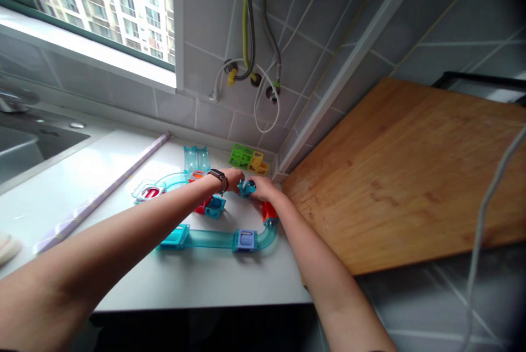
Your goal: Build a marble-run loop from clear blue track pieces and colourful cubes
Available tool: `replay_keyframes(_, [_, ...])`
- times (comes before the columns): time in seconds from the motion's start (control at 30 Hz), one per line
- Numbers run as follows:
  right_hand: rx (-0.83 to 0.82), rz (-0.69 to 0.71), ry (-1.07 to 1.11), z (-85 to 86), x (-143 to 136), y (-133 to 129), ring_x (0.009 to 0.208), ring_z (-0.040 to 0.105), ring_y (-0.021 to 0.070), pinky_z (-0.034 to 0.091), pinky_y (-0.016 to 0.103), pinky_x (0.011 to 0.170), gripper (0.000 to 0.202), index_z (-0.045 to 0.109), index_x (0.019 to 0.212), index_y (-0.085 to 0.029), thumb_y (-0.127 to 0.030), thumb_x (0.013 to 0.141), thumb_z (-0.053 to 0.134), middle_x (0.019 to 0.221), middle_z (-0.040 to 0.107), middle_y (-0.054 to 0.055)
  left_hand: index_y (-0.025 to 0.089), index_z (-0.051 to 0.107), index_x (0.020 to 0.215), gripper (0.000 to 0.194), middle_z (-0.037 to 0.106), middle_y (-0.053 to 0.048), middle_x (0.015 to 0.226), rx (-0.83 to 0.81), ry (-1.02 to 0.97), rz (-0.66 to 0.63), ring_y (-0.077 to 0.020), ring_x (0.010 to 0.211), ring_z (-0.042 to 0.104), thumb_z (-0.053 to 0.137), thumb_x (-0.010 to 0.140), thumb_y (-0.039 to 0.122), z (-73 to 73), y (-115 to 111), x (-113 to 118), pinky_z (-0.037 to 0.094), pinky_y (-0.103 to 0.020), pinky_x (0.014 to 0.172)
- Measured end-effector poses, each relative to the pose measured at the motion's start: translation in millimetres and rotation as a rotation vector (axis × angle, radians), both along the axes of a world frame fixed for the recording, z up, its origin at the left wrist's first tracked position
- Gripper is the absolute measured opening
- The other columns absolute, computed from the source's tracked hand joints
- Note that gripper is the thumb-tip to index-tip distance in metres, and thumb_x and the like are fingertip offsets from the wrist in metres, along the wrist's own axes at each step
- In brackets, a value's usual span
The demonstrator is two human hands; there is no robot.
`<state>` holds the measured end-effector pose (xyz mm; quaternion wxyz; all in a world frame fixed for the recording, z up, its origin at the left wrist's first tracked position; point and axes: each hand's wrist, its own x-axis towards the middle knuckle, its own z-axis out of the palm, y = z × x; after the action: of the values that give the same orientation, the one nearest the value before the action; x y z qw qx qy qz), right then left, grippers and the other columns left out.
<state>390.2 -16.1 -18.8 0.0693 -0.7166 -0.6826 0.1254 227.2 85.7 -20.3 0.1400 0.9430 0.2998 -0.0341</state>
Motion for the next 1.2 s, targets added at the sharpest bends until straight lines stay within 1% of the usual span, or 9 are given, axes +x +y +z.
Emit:
replay_keyframes(0.23, [-0.002, 0.07, 0.021, -5.0, -4.2, 8.7, 0.108, 0.071, 0.0281, 0.053, 0.03, 0.09, 0.051, 0.075, 0.115, -0.029, -0.028, 0.066, 0.088, 0.111, 0.078, 0.002, 0.024, 0.079, 0.109, 0.045, 0.08, -0.008, 0.104, -0.027, 0.026, -0.009, -0.0271, 0.1, 0.074, 0.089, 0.065, 0.033, -3.2, 4.0, 4.0, 0.055, -0.029, 0.084])
replay_keyframes(0.4, [-0.009, 0.096, 0.046, -5.2, 0.9, 11.8, 0.103, 0.072, 0.0269, 0.053, 0.029, 0.087, 0.047, 0.077, 0.11, -0.028, -0.03, 0.065, 0.089, 0.106, 0.079, 0.001, 0.017, 0.073, 0.112, 0.036, 0.077, -0.009, 0.107, -0.05, 0.075, -0.015, -0.0231, 0.099, 0.073, 0.075, 0.089, 0.045, 0.0, 2.3, 6.2, 0.058, -0.041, 0.09])
replay_keyframes(0.5, [-0.006, 0.099, 0.052, -5.4, 1.9, 14.3, 0.103, 0.072, 0.0273, 0.053, 0.028, 0.086, 0.048, 0.078, 0.109, -0.027, -0.029, 0.063, 0.09, 0.103, 0.079, 0.001, 0.017, 0.076, 0.109, 0.039, 0.078, -0.009, 0.104, -0.056, 0.076, 0.001, -0.0266, 0.099, 0.074, 0.082, 0.08, 0.043, 2.3, 2.8, 7.1, 0.057, -0.04, 0.089])
replay_keyframes(0.6, [-0.002, 0.091, 0.057, -6.4, -1.3, 14.6, 0.104, 0.072, 0.0279, 0.053, 0.029, 0.086, 0.047, 0.077, 0.107, -0.027, -0.026, 0.062, 0.091, 0.103, 0.079, 0.002, 0.022, 0.074, 0.119, 0.06, 0.08, -0.008, 0.106, -0.063, 0.045, 0.014, -0.0288, 0.105, 0.074, 0.092, 0.063, 0.034, 4.7, 2.8, 6.9, 0.056, -0.032, 0.089])
replay_keyframes(0.73, [0.005, 0.066, 0.061, -1.1, -8.0, 12.9, 0.101, 0.072, 0.0279, 0.053, 0.031, 0.086, 0.053, 0.075, 0.108, -0.022, -0.026, 0.059, 0.094, 0.104, 0.077, 0.007, 0.021, 0.05, 0.146, 0.097, 0.079, -0.01, 0.112, -0.074, 0.007, 0.022, -0.0284, 0.109, 0.073, 0.093, 0.06, 0.029, 9.8, -2.5, 7.9, 0.055, -0.03, 0.088])
replay_keyframes(0.87, [0.068, 0.055, 0.065, 27.9, -1.2, 13.4, 0.115, 0.067, 0.0292, 0.051, 0.035, 0.098, 0.08, 0.069, 0.124, -0.02, -0.032, 0.051, 0.099, 0.124, 0.071, 0.012, 0.019, 0.042, 0.15, 0.098, 0.077, -0.013, 0.119, -0.084, -0.008, 0.007, -0.0288, 0.108, 0.074, 0.09, 0.065, 0.029, 26.0, -5.8, 5.2, 0.056, -0.03, 0.086])
replay_keyframes(0.93, [0.135, 0.026, 0.063, 48.4, 5.1, 11.4, 0.122, 0.063, 0.0284, 0.048, 0.036, 0.103, 0.078, 0.063, 0.134, -0.018, -0.034, 0.063, 0.094, 0.134, 0.065, 0.014, 0.019, 0.037, 0.153, 0.09, 0.072, -0.015, 0.131, -0.076, -0.036, -0.004, -0.0277, 0.112, 0.072, 0.082, 0.076, 0.032, 40.6, -2.8, -4.5, 0.055, -0.03, 0.089])
replay_keyframes(1.07, [0.23, -0.015, 0.066, 73.1, -9.2, -5.6, 0.118, 0.065, 0.0246, 0.048, 0.036, 0.101, 0.039, 0.062, 0.134, -0.017, -0.03, 0.097, 0.06, 0.13, 0.068, 0.014, 0.02, 0.049, 0.146, 0.054, 0.07, -0.013, 0.134, -0.06, -0.045, -0.05, -0.0244, 0.111, 0.072, 0.056, 0.094, 0.029, 71.4, 3.2, -46.7, 0.053, -0.033, 0.095])
replay_keyframes(1.2, [0.116, 0.165, 0.098, 63.1, -68.0, -26.5, 0.095, 0.074, 0.0233, 0.054, 0.027, 0.078, 0.036, 0.076, 0.108, -0.026, -0.049, 0.081, 0.08, 0.103, 0.079, 0.004, 0.026, 0.064, 0.131, 0.055, 0.077, -0.006, 0.119, -0.099, 0.102, -0.198, -0.0245, 0.104, 0.074, 0.073, 0.077, 0.031, 80.4, -8.6, -95.2, 0.055, -0.029, 0.086])
